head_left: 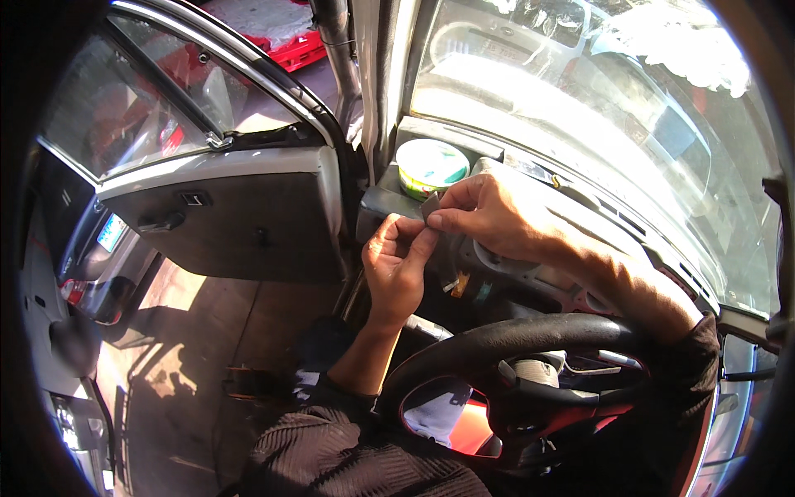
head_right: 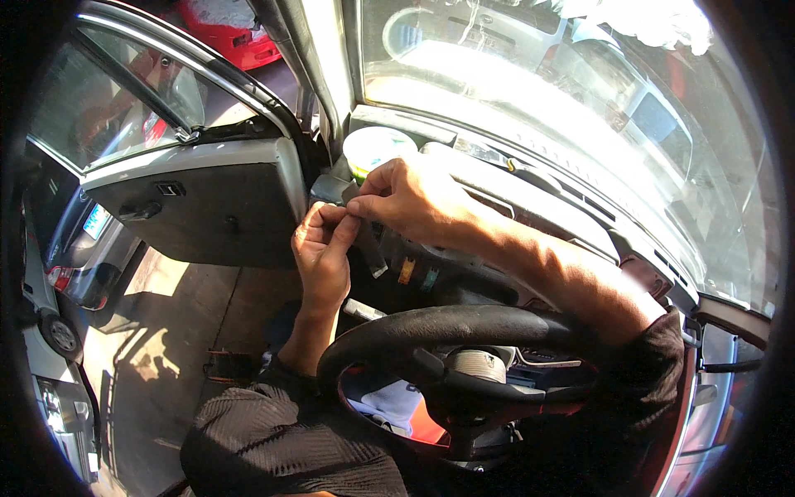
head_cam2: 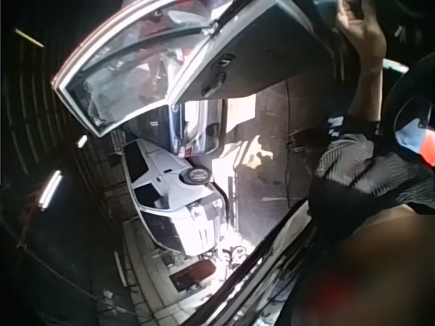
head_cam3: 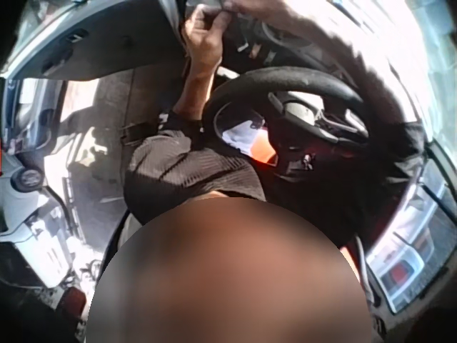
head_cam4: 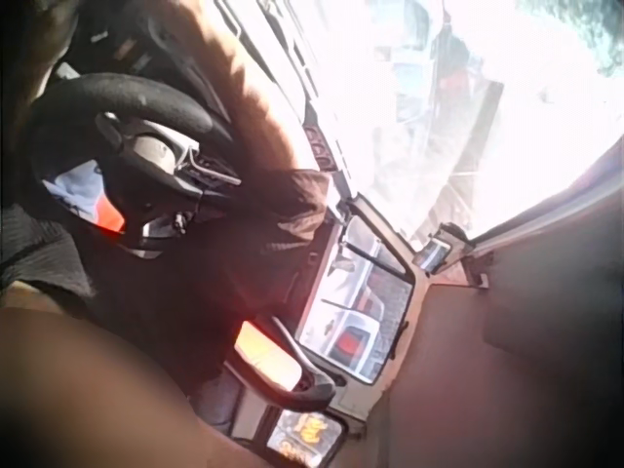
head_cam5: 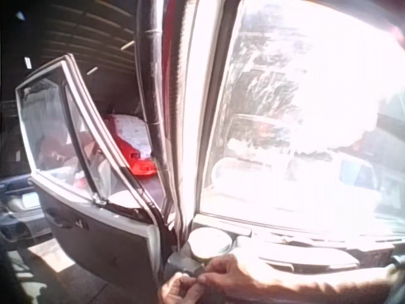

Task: The person uses a razor blade to scrape and peel a large sticker or film from the interior surface of a car windshield. They work methodically across the glass, lifting edges and removing sections of the adhesive material.

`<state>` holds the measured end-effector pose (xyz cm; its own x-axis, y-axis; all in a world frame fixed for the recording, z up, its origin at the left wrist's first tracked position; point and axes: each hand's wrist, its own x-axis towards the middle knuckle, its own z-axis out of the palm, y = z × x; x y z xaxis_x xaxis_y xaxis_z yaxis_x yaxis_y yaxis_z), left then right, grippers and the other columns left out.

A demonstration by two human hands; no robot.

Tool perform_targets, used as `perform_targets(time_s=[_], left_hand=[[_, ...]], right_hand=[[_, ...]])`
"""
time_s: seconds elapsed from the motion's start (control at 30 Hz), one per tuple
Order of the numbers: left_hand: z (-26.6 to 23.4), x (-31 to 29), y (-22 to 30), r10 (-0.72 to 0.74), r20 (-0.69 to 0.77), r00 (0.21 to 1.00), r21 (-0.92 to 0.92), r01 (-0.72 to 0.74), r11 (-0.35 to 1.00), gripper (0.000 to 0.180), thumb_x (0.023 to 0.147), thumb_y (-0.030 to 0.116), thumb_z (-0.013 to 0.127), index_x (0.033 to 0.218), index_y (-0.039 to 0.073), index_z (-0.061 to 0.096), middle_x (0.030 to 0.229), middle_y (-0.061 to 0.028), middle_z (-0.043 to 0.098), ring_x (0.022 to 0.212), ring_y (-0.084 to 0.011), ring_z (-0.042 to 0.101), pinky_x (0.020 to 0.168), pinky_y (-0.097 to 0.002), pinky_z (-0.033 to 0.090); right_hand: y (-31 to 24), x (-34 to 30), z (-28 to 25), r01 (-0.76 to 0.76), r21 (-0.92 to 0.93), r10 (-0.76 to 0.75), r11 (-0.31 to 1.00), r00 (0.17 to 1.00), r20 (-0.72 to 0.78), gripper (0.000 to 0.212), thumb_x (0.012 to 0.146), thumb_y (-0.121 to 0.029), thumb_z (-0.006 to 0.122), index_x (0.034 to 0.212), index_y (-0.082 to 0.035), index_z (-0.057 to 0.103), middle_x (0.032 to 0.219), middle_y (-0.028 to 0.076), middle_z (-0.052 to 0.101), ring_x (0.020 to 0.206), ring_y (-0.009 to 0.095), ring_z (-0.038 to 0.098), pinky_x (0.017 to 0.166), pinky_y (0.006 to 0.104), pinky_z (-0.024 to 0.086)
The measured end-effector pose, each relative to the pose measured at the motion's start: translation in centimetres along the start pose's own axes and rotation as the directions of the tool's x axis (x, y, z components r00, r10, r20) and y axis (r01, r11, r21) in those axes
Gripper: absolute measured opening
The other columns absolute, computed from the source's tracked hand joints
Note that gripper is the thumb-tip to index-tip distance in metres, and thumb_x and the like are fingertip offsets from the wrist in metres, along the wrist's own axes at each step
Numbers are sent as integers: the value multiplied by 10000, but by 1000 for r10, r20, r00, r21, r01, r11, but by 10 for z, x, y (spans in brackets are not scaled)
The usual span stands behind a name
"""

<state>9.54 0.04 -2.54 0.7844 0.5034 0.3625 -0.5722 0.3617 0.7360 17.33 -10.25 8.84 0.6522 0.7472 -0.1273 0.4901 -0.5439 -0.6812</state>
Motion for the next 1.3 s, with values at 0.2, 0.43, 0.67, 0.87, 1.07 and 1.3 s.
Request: perform_targets(time_s=[0.2,0.43,0.67,0.87,1.07,1.3], left_hand=[[-8,8,-5,27,-70,997,23,-26,999,76,841,32,582,795,40,522,716,16,522,635,-31,451,591,-169,361],[-21,14,-1,-13,-125,992,-47,7,999,35,872,56,530,889,54,500,733,-21,543,612,-64,499,567,-183,394],[-24,10,-15,-152,190,970,-469,225,854,98,854,-19,480,923,45,507,865,-82,574,902,-189,542,863,-312,384],[-31,13,-36,2,301,954,-437,136,889,92,804,150,622,879,110,587,1171,-38,480,1116,-192,433,981,-356,307],[-29,6,-42,98,285,953,-355,10,935,112,779,81,619,824,182,633,1325,-98,375,1186,-219,381,1022,-401,268],[-23,-1,-45,164,368,915,-274,-62,960,163,801,1,616,826,138,530,1352,-78,340,1244,-234,348,1035,-388,269]], right_hand=[[7,-4,-3,62,-178,-22,982,975,219,193,736,-218,645,799,-39,680,650,72,640,590,135,594,567,282,465],[4,-7,-9,136,-363,-8,922,943,332,140,651,-156,696,699,-38,639,625,64,618,593,157,591,562,283,456],[20,5,1,-158,317,57,935,951,305,404,922,-399,435,1046,-33,554,940,61,611,815,117,574,740,282,465],[33,6,2,-155,402,2,902,935,354,535,883,-510,460,1124,-38,529,972,74,608,913,147,552,797,313,446],[31,6,-1,-145,491,-76,859,913,402,553,804,-490,611,1053,1,561,904,50,604,863,107,551,760,239,430],[19,1,-5,13,404,-208,915,872,442,397,726,-262,743,999,-17,593,870,12,599,850,101,543,782,254,415]])
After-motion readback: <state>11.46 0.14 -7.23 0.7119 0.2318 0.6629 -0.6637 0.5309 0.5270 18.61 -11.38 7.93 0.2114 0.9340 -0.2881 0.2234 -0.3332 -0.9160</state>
